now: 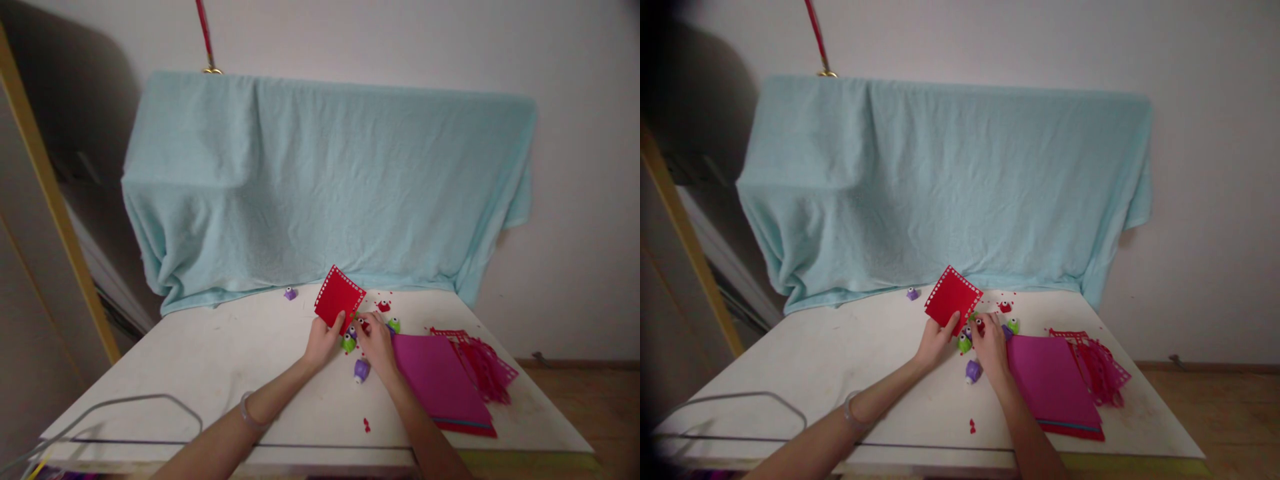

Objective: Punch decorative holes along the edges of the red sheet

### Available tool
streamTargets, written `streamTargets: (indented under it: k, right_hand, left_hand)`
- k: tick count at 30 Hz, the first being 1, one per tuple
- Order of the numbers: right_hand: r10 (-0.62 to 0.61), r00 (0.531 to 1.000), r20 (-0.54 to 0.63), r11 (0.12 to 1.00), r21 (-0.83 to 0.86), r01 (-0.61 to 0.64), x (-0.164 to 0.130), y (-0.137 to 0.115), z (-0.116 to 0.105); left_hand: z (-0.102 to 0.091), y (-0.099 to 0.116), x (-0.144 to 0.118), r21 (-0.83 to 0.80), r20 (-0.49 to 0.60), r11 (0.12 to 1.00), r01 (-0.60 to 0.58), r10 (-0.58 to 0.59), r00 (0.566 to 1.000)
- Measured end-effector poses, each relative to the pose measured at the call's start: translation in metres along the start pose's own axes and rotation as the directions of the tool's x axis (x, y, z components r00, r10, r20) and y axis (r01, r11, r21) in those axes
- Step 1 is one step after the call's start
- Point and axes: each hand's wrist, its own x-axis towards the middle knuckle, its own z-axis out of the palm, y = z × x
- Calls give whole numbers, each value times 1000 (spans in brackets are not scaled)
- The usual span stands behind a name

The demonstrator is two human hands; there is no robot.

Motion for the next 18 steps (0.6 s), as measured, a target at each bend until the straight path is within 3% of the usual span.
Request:
streamTargets:
  k: [18]
  right_hand:
    - [7,1000,19,1000,7,-7,0,1,-1]
  left_hand:
    - [1,-3,1,3,-14,999,-32,32,999]
